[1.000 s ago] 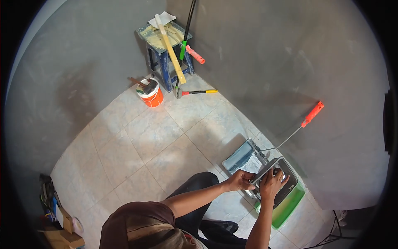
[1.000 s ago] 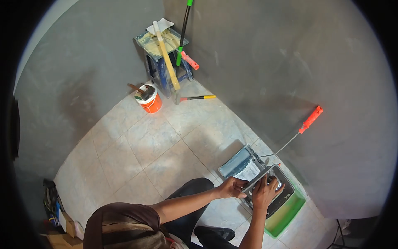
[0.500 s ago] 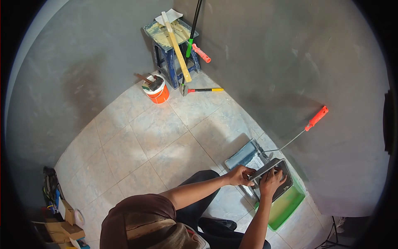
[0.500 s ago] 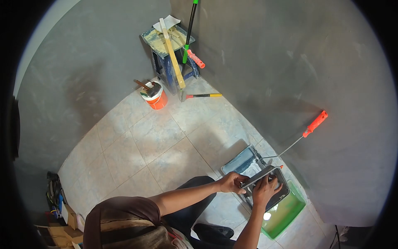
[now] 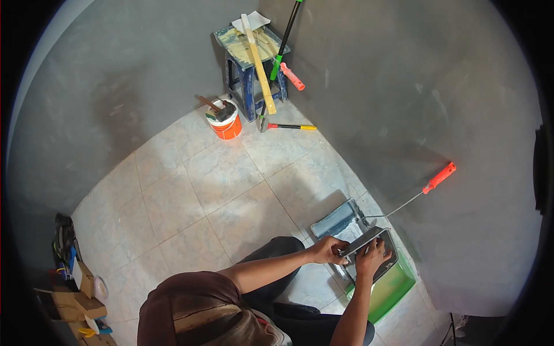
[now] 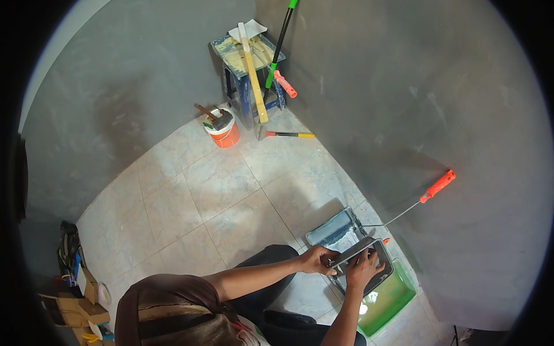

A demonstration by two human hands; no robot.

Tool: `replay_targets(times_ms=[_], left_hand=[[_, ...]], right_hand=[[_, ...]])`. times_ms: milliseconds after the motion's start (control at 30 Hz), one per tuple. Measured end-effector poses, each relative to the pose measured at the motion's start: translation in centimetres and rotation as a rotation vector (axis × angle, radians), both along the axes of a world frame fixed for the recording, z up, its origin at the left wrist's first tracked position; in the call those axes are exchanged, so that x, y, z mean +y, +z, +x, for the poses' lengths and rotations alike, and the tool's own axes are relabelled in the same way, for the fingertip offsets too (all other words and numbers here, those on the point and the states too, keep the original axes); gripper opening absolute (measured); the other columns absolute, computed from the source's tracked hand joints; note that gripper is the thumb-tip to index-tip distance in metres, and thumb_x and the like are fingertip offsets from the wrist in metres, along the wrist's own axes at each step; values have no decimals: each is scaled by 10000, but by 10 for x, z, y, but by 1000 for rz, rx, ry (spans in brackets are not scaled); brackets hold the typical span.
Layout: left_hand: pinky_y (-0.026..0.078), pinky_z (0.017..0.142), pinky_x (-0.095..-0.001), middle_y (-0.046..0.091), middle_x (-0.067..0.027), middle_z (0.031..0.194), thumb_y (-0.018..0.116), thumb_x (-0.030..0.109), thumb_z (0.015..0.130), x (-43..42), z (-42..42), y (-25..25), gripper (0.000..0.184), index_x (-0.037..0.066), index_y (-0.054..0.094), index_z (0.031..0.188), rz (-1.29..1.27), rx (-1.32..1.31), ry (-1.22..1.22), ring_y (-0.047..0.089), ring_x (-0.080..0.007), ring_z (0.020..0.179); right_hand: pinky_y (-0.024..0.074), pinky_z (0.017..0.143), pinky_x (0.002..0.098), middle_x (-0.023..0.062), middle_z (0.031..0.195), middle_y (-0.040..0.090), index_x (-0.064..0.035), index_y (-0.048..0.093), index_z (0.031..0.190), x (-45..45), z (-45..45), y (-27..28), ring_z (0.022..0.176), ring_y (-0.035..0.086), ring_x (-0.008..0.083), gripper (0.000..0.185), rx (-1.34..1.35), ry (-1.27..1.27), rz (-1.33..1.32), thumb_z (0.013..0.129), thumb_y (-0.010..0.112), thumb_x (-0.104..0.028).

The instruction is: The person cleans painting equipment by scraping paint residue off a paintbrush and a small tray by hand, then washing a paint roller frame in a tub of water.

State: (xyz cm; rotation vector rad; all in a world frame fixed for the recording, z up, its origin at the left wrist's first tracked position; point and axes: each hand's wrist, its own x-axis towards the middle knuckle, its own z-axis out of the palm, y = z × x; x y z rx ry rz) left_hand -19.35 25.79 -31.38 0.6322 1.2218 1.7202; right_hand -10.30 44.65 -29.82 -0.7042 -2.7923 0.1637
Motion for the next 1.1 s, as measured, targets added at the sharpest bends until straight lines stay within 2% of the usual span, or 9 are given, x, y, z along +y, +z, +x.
replay_targets(times_ms=[133,200,300,400,467,600,800,933,1100], left_hand=[[557,805,-237,731,-23,1062,876,126,816,6,8,-13,554,-60,661,1292,99,-36,100,640,-50,925],[590,839,-262,721,-78,1191,873,109,832,10,-1,-7,679,-77,561,1405,-12,88,53,701,-106,980],[579,888,-283,711,-82,1191,850,112,848,16,2,10,710,-46,520,1456,45,-34,69,699,-133,1010],[555,946,-303,697,-60,1182,826,118,869,20,11,24,703,-20,515,1485,45,-32,52,669,-130,1053],[566,912,-292,704,-52,1202,837,127,866,19,19,25,664,4,557,1456,35,9,107,689,-126,1006],[551,970,-298,664,-106,1345,832,116,869,17,37,41,712,-31,516,1490,65,-23,224,669,-159,1127],[542,1037,-350,616,-174,1424,842,114,852,20,54,54,793,-74,453,1517,181,32,250,645,-219,1236],[552,1046,-355,567,-195,1474,855,63,821,22,60,57,889,-79,371,1554,202,67,193,645,-231,1247],[559,1050,-360,559,-197,1478,852,12,793,26,68,55,911,-79,361,1555,228,56,167,647,-231,1244]], right_hand=[[250,1121,694,187,1211,610,-90,618,1345,-9,0,8,1183,605,357,430,109,29,39,921,616,-160],[236,1129,696,174,1326,621,-87,582,1416,-11,3,17,1261,590,350,489,120,-6,-3,938,635,-180],[253,1155,646,181,1398,610,-75,546,1469,-8,9,38,1302,574,351,550,153,-17,-30,937,650,-170],[354,1145,529,221,1436,589,-17,535,1478,-7,17,61,1318,566,382,600,274,3,-59,893,657,-65],[423,1107,522,263,1428,589,37,545,1447,-5,25,78,1309,565,417,603,236,-12,-84,856,643,-25],[505,1046,476,303,1371,612,117,553,1392,2,39,80,1240,597,455,545,290,-61,-126,850,555,63],[519,1013,468,275,1295,652,60,595,1376,8,60,83,1182,630,450,433,494,-218,-256,954,627,-31],[522,996,446,235,1267,657,26,605,1381,6,57,96,1184,623,419,452,594,-235,-146,942,678,-55],[528,966,436,201,1219,665,20,655,1318,13,57,102,1137,635,386,386,628,-269,-79,935,672,-25]])
